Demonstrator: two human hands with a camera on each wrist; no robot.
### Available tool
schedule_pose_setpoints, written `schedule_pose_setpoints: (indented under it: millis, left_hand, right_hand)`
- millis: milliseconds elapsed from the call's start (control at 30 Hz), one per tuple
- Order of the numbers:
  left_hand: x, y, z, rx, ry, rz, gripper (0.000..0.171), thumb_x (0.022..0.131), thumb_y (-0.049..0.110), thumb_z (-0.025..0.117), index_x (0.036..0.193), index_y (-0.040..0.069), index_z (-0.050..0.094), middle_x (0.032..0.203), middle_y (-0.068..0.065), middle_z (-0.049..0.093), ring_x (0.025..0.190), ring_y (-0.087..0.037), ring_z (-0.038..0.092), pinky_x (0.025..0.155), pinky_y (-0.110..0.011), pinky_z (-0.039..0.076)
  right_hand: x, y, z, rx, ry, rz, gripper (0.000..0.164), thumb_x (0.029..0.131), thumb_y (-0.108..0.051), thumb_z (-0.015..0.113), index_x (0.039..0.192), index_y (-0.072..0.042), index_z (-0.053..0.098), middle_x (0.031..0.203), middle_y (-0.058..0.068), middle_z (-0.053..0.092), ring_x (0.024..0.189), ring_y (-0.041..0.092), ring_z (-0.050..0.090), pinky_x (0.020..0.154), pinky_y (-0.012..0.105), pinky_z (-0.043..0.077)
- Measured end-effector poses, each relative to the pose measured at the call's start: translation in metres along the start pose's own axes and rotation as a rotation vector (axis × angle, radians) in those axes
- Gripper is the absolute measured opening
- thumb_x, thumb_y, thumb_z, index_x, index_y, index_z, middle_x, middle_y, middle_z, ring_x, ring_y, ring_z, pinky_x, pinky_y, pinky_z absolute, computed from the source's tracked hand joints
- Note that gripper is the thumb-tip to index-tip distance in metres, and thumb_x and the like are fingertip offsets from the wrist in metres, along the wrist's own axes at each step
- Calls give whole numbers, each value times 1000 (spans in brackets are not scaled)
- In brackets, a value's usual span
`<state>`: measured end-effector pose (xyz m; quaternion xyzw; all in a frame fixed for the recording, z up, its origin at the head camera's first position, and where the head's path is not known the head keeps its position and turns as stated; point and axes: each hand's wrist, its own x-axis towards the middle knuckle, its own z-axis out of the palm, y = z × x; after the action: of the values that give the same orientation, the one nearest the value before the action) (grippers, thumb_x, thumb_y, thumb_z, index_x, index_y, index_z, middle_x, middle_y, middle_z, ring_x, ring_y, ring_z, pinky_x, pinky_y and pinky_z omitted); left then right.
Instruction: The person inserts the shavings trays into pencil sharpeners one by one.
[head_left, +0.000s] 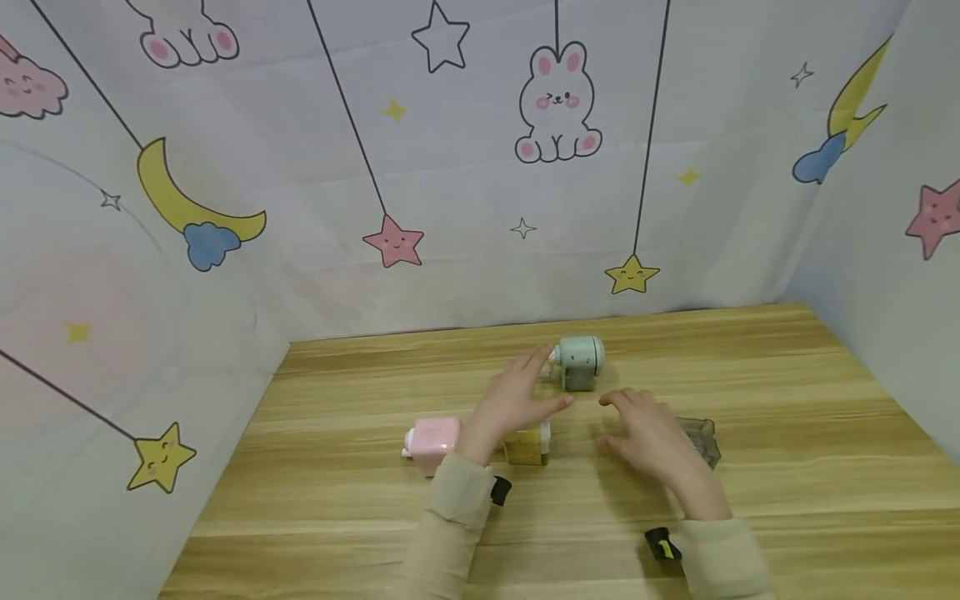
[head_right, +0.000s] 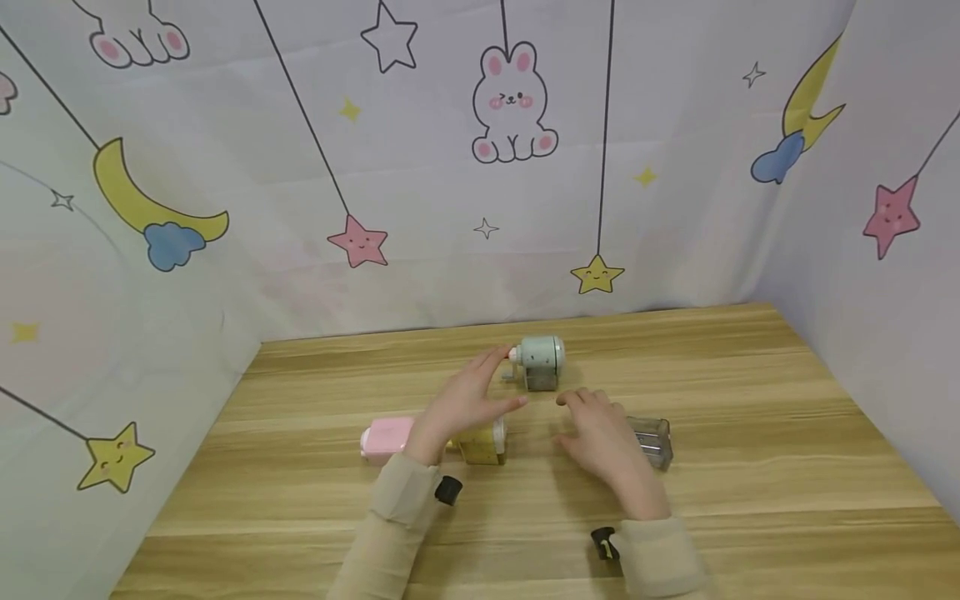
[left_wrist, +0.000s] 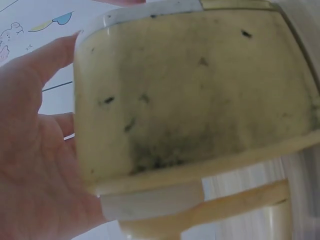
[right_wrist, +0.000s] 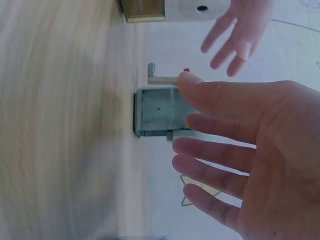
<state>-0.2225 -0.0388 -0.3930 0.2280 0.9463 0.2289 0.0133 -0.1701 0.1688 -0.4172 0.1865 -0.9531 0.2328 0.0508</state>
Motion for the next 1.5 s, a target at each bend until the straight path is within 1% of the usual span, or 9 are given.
schedule_pose_setpoints:
  millis: [333, 600, 733, 833, 1000, 1100, 1233, 1367, 1500]
  left_hand:
    - [6, 0, 5, -32, 35, -29, 83, 79, 52, 60, 144, 23, 18, 147, -8, 28, 127, -25, 27, 99, -58, 31]
    - [15, 4, 12, -58, 57, -43, 79, 80, 44, 63, 143, 20, 23, 146, -7, 31, 127, -25, 28, 98, -56, 32]
    - [17, 7, 14, -52, 58, -50, 80, 79, 43, 64, 143, 21, 22, 145, -7, 32, 126, -26, 30, 98, -55, 33]
    - [18, 10, 14, -40, 63, -56, 81, 78, 42, 66, 143, 20, 22, 145, -7, 32, 124, -26, 32, 97, -55, 35]
    - [20, 13, 14, -25, 74, -57, 82, 77, 41, 67, 143, 17, 24, 144, -8, 34, 123, -25, 34, 96, -53, 37]
    - [21, 14, 15, -27, 78, -56, 82, 77, 41, 67, 142, 16, 25, 143, -8, 35, 123, -25, 35, 95, -54, 37]
    - [24, 15, 16, -41, 73, -59, 81, 77, 42, 67, 142, 18, 26, 144, -6, 34, 123, -25, 34, 95, -54, 37]
    - [27, 14, 17, -59, 68, -56, 80, 76, 40, 68, 142, 21, 27, 145, -8, 31, 125, -26, 31, 97, -54, 35]
    - [32, 15, 17, -94, 69, -64, 79, 76, 39, 69, 142, 22, 28, 148, -10, 26, 128, -28, 26, 99, -57, 32]
  right_hand:
    - [-7, 13, -16, -43, 4, 55, 50, 76, -28, 70, 116, -3, 54, 115, 21, 56, 107, 40, 44, 84, 63, 36]
    - [-11, 25, -24, -29, -9, 83, 53, 74, -28, 71, 116, -2, 53, 116, 25, 54, 105, 43, 42, 81, 67, 33]
    - [-16, 31, -27, -15, -39, 100, 54, 74, -27, 72, 117, -1, 53, 117, 25, 53, 105, 44, 41, 82, 68, 30]
    - [-20, 34, -29, -16, -84, 124, 58, 72, -29, 72, 119, -1, 52, 118, 26, 52, 106, 46, 39, 84, 70, 29]
    - [-24, 37, -32, -23, -143, 143, 63, 72, -34, 73, 123, -4, 50, 122, 26, 49, 107, 50, 36, 82, 73, 30]
    - [-26, 39, -33, -21, -145, 142, 63, 72, -34, 73, 123, -5, 51, 124, 27, 48, 107, 51, 35, 80, 73, 30]
    - [-27, 45, -35, -21, -136, 141, 65, 70, -34, 73, 123, -4, 51, 124, 28, 47, 107, 52, 36, 78, 73, 32]
    - [-29, 52, -35, -22, -127, 131, 66, 69, -35, 74, 122, -2, 51, 123, 31, 46, 105, 52, 37, 78, 69, 36]
    - [-31, 59, -36, 2, -129, 136, 70, 68, -36, 75, 123, 0, 50, 124, 34, 43, 105, 53, 36, 79, 68, 37]
